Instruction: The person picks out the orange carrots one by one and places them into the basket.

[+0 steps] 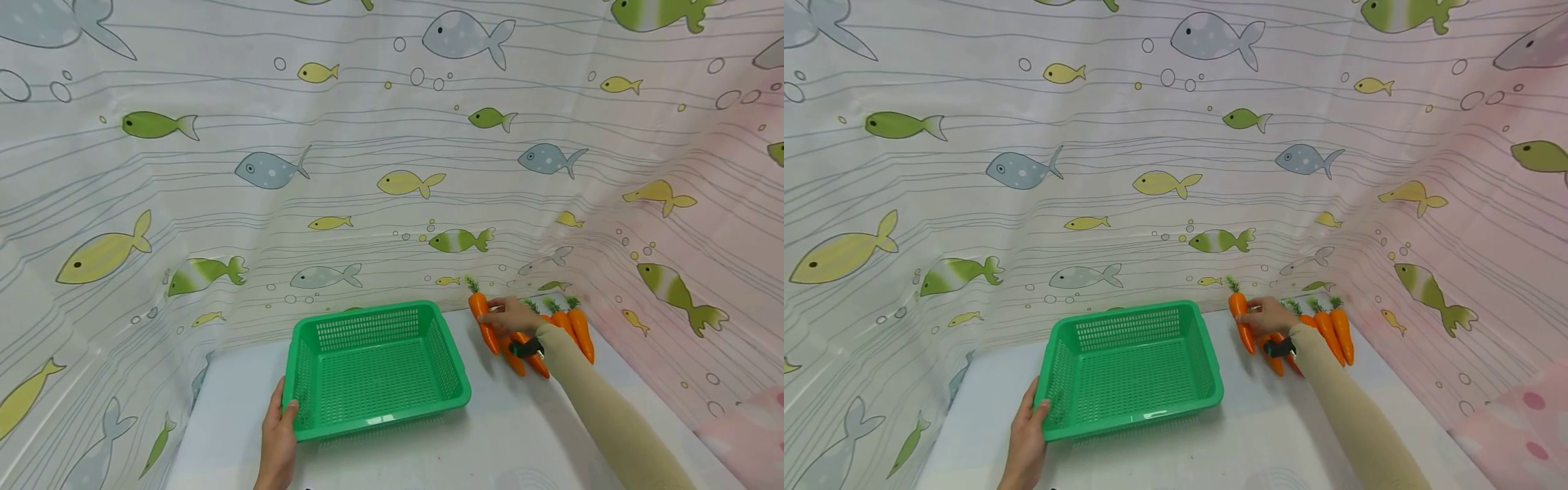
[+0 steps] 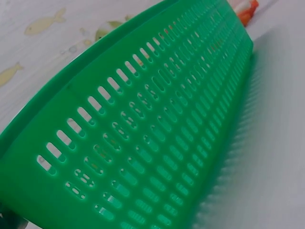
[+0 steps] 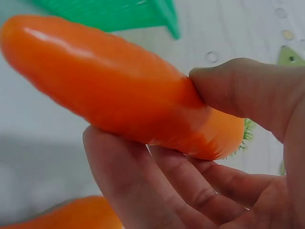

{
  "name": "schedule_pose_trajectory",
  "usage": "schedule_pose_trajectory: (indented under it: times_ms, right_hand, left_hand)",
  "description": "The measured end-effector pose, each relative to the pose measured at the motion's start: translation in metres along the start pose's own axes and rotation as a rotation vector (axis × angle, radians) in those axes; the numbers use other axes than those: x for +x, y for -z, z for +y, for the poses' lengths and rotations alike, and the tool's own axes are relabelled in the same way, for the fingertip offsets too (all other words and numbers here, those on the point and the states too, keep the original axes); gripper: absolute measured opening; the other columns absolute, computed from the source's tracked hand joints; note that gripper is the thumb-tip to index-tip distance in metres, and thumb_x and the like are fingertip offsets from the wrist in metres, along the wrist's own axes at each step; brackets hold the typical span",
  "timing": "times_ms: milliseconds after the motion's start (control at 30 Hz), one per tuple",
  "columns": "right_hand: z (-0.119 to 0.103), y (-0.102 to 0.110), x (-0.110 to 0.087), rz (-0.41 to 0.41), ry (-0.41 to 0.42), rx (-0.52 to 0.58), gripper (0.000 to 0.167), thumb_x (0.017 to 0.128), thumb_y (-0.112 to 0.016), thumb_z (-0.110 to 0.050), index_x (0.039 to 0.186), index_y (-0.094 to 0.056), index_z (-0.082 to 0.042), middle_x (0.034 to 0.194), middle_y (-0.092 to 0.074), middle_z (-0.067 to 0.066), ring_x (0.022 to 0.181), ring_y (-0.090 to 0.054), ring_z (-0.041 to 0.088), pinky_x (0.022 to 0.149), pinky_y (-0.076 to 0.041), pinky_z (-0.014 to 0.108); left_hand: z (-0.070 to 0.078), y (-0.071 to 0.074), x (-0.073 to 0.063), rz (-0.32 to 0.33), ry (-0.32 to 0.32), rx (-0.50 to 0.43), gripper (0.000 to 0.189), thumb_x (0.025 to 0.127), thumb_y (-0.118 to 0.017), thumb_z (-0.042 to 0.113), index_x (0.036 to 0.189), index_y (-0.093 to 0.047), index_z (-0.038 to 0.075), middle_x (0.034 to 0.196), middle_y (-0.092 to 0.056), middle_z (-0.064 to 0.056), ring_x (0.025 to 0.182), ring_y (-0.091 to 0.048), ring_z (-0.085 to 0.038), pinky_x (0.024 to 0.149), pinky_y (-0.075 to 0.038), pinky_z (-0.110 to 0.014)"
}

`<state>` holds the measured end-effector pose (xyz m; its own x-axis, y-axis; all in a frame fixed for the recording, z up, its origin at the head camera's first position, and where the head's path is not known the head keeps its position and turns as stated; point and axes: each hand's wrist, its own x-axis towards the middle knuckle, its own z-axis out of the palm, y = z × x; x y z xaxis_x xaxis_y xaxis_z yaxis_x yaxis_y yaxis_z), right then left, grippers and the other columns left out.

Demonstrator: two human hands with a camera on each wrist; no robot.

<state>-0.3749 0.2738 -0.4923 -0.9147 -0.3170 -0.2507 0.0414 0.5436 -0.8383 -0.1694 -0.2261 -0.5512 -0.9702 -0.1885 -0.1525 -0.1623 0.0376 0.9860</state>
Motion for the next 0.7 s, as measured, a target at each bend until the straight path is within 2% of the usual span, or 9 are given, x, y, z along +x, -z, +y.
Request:
schedule_pose_trajectory:
  times_ms: [267,500,700]
  right_hand:
    - [-0.03,0.005,0.003,-0.043,0.046,0.085,0.081,0.104,-0.07,-0.032,0.161,-0.031,0.011,0.15,-0.051,0.036,0.104,-0.071,0.027,0.092,-0.063,0.046]
    - [-0.048,-0.001,0.011,-0.101,0.067,0.159,0.079,0.105,-0.069,-0.026,0.161,-0.027,0.012,0.135,-0.065,0.031,0.102,-0.078,0.028,0.092,-0.064,0.046]
    - [-0.06,-0.011,0.021,-0.138,0.045,0.191,0.076,0.104,-0.07,-0.026,0.16,-0.033,0.01,0.137,-0.066,0.027,0.114,-0.074,0.033,0.094,-0.063,0.045]
  left_hand:
    - [0.0,-0.003,0.0,-0.005,-0.003,-0.004,0.065,0.118,-0.027,0.023,0.172,0.009,0.022,0.179,0.01,0.0,0.165,0.013,-0.03,0.132,0.001,-0.059]
    - [-0.001,-0.006,-0.001,-0.014,-0.008,-0.001,0.065,0.118,-0.028,0.022,0.172,0.008,0.021,0.179,0.01,-0.003,0.165,0.013,-0.034,0.131,0.001,-0.062]
    - [0.001,-0.008,-0.001,-0.01,-0.021,0.001,0.065,0.117,-0.028,0.021,0.172,0.007,0.02,0.179,0.008,-0.004,0.165,0.011,-0.034,0.132,-0.001,-0.061]
